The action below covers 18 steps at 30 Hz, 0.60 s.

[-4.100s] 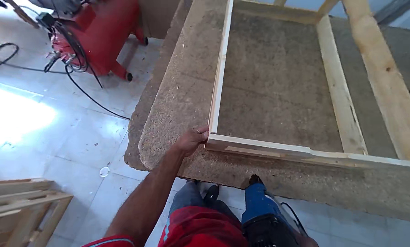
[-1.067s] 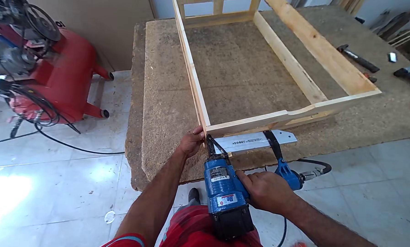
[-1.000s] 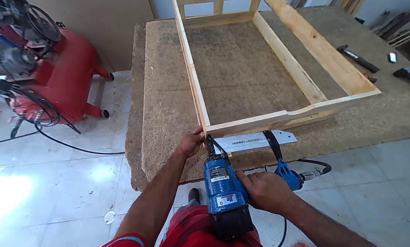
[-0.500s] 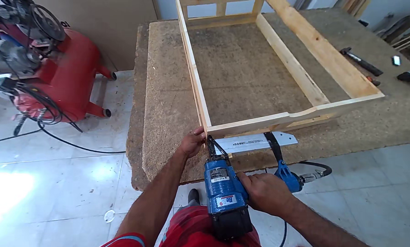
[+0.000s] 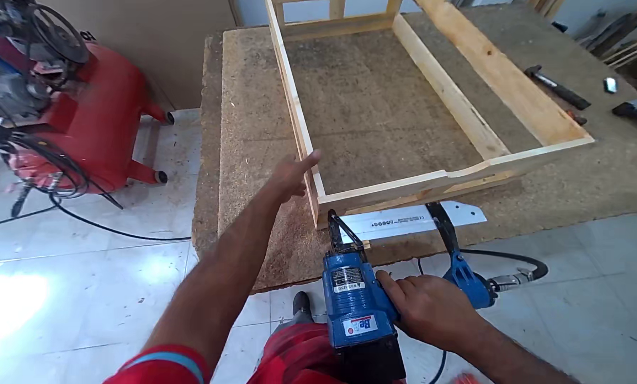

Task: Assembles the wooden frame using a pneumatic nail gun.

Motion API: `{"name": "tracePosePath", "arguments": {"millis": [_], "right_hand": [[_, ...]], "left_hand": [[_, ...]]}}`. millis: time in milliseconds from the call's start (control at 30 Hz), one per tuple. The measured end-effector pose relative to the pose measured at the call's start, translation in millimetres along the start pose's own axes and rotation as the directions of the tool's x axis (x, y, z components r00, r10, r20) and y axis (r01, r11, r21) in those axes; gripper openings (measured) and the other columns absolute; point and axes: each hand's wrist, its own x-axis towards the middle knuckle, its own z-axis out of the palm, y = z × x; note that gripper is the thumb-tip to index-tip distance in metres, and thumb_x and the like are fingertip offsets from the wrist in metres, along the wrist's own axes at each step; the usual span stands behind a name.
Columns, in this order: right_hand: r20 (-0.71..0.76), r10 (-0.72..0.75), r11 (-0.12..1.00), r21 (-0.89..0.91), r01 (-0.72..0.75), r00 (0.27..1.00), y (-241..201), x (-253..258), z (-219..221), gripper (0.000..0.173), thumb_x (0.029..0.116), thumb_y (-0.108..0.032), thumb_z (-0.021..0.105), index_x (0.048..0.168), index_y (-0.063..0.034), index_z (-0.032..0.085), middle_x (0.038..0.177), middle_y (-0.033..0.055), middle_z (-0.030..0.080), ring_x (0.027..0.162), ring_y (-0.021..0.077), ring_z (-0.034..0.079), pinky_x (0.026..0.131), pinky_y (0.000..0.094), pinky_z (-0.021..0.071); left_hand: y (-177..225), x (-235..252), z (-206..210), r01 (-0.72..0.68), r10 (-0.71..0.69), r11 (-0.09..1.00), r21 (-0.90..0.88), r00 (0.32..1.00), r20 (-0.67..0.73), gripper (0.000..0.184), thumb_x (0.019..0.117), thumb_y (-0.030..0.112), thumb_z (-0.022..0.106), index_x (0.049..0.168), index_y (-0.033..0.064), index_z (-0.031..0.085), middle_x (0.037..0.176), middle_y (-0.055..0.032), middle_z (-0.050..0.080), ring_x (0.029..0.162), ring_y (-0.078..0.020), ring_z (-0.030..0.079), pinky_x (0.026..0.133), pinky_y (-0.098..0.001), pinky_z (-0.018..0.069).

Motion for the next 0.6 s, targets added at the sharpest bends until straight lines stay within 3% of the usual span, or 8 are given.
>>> {"name": "tracePosePath", "arguments": {"millis": [33, 100, 167, 400, 600], "right_hand": [[-0.008, -0.011, 1.000, 0.000, 0.011, 1.000, 0.2, 2.4, -2.5, 0.059, 0.0781, -0.030, 0.074, 0.130, -0.0054, 0.060, 0.068, 0.0037, 0.065, 0.057, 0.0224, 0.066, 0.049, 0.0380, 0.0543], [-0.012, -0.026, 1.000, -0.003, 0.026, 1.000, 0.8, 6.4, -4.0, 0.055, 0.0806, -0.030, 0.073, 0.129, -0.0057, 0.060, 0.070, 0.0033, 0.065, 0.059, 0.0220, 0.067, 0.051, 0.0375, 0.0549], [-0.018, -0.030, 1.000, -0.003, 0.030, 0.999, 1.8, 9.4, -1.6, 0.053, 0.0814, -0.029, 0.071, 0.128, -0.0058, 0.060, 0.069, 0.0033, 0.065, 0.060, 0.0218, 0.067, 0.051, 0.0374, 0.0547], [-0.030, -0.027, 1.000, 0.004, 0.028, 0.999, 4.3, 11.9, 7.8, 0.055, 0.0797, -0.028, 0.071, 0.128, -0.0048, 0.060, 0.067, 0.0028, 0.063, 0.057, 0.0215, 0.066, 0.049, 0.0373, 0.0538], [-0.031, -0.047, 0.999, -0.005, 0.047, 0.998, 8.9, 16.0, 5.7, 0.051, 0.0824, -0.028, 0.069, 0.128, -0.0053, 0.060, 0.066, 0.0026, 0.062, 0.057, 0.0216, 0.065, 0.049, 0.0368, 0.0532]], "left_hand": [[16.7, 4.7, 6.7, 0.016, -0.016, 0.995, 0.098, 1.000, 0.008, 0.093, 0.0885, 0.062, 0.071, 0.154, 0.0073, 0.034, 0.133, -0.0278, 0.058, 0.104, -0.0416, 0.068, 0.083, -0.0578, 0.0597], [28.3, 16.1, 20.2, 0.019, -0.006, 0.964, 0.264, 0.999, -0.049, 0.074, 0.0825, 0.038, 0.084, 0.136, 0.0001, 0.050, 0.112, -0.0269, 0.068, 0.087, -0.0382, 0.073, 0.072, -0.0553, 0.0626], [23.7, 20.7, 25.6, 0.017, 0.017, 0.953, 0.301, 0.994, -0.110, 0.056, 0.0765, 0.019, 0.080, 0.124, 0.0018, 0.057, 0.102, -0.0227, 0.070, 0.078, -0.0339, 0.073, 0.065, -0.0519, 0.0625], [14.5, 24.3, 22.9, -0.031, 0.048, 0.983, 0.181, 0.994, -0.093, 0.049, 0.0746, 0.012, 0.076, 0.121, 0.0054, 0.060, 0.095, -0.0199, 0.071, 0.070, -0.0310, 0.072, 0.056, -0.0477, 0.0606], [14.8, 25.3, 22.5, -0.025, 0.042, 0.984, 0.175, 0.995, -0.094, 0.052, 0.0745, 0.012, 0.076, 0.123, 0.0059, 0.061, 0.097, -0.0202, 0.071, 0.072, -0.0309, 0.072, 0.057, -0.0475, 0.0606]]}}
